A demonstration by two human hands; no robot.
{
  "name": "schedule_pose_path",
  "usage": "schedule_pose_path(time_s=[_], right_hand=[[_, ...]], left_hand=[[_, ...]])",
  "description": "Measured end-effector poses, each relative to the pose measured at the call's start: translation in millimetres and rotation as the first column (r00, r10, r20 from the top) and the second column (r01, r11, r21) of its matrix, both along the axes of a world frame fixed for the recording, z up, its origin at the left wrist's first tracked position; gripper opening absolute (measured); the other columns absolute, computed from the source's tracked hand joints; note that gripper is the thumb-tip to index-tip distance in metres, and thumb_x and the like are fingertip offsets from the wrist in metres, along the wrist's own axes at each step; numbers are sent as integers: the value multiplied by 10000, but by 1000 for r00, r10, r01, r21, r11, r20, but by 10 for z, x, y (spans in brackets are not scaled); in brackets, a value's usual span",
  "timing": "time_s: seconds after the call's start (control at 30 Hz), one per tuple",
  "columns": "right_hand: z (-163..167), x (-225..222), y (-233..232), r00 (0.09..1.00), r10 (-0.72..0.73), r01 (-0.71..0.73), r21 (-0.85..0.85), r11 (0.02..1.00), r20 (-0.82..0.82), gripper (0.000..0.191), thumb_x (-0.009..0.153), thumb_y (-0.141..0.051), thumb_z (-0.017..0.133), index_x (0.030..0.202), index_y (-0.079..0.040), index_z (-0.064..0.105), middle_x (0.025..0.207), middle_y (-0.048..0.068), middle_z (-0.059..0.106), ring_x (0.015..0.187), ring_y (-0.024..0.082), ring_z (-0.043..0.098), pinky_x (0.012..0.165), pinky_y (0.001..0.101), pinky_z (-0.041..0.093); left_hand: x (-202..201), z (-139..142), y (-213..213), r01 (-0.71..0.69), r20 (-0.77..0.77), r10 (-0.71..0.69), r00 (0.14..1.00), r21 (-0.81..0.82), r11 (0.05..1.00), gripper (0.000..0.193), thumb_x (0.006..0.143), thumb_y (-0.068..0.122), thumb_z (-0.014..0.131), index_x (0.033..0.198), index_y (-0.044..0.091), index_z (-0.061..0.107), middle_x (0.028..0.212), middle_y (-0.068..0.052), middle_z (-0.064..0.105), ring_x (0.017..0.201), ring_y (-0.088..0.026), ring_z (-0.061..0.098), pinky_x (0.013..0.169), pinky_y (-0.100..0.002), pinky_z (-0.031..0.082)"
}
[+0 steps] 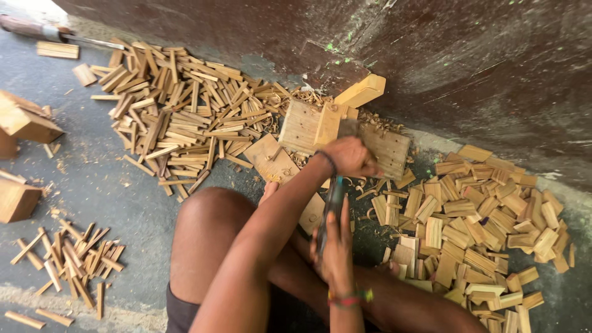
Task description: The person sits on the floor and uses a chisel and mallet to carve a small wooden block. They repeatedly strike the chisel to shape the wood, occasionally adjusting the block's position. Wood shavings accumulate around the work area.
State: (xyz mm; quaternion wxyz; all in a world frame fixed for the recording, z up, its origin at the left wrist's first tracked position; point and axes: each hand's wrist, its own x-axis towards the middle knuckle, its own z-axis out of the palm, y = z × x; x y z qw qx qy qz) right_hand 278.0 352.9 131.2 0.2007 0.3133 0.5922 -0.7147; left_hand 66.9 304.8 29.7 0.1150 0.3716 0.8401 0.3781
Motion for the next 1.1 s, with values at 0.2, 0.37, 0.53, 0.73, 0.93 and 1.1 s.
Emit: schedule_pose_path(time_s=[0.2, 0.37, 0.53, 0.73, 0.93, 1.1], right_hand=[[-161, -271, 67, 992, 29, -32, -21, 999, -124, 644, 1016, -356, 471, 1618, -378, 244, 650, 42, 554, 395, 132, 476, 314, 275, 384], [-357, -165, 42, 993, -12, 10, -22, 1000, -116, 654, 1015, -337, 483, 1617, -369, 229, 660, 62, 565, 395, 143, 494, 307, 285, 378], [-347, -151, 68, 993, -49, 42, -71, 997, -109, 655, 1012, -349, 477, 1620, -359, 233, 677, 62, 586, 407, 136, 504, 326, 276, 395], [-142, -64, 315, 983, -132, 99, -238, 966, -128, 642, 1026, -398, 464, 1631, -357, 256, 743, 59, 586, 431, 108, 486, 342, 243, 379], [84, 219, 520, 969, -189, 152, -216, 964, -161, 649, 1011, -405, 465, 1622, -367, 247, 752, 73, 574, 416, 109, 472, 330, 248, 385], [186, 436, 697, 989, -97, 90, -65, 994, -112, 641, 1007, -380, 484, 1617, -349, 290, 733, 93, 587, 407, 120, 497, 318, 243, 384]], left_hand=[[-413, 12, 176, -32, -275, 10, 961, -78, 996, 445, 760, 610, 682, 804, 192, 829, 728, -157, 727, 675, -385, 698, 593, -477, 553], [-289, -66, 57, -22, -325, -3, 946, -74, 997, 483, 924, 578, 628, 808, 146, 812, 677, -138, 722, 632, -339, 704, 621, -447, 563], [-135, 119, -58, -65, -347, 83, 934, 63, 996, 415, 950, 522, 627, 817, 177, 817, 644, -110, 706, 566, -320, 679, 537, -448, 530], [179, 521, 33, -91, -311, 128, 942, 133, 987, 447, 929, 557, 658, 753, 167, 786, 638, -86, 711, 551, -302, 679, 526, -429, 534], [358, 818, 368, -22, -304, 76, 950, 176, 984, 350, 913, 497, 662, 801, 186, 776, 672, -62, 722, 580, -287, 692, 534, -425, 536], [622, 762, 438, 62, -189, -39, 981, 117, 991, 411, 1011, 443, 608, 738, 155, 713, 698, -27, 720, 563, -223, 702, 531, -386, 538]])
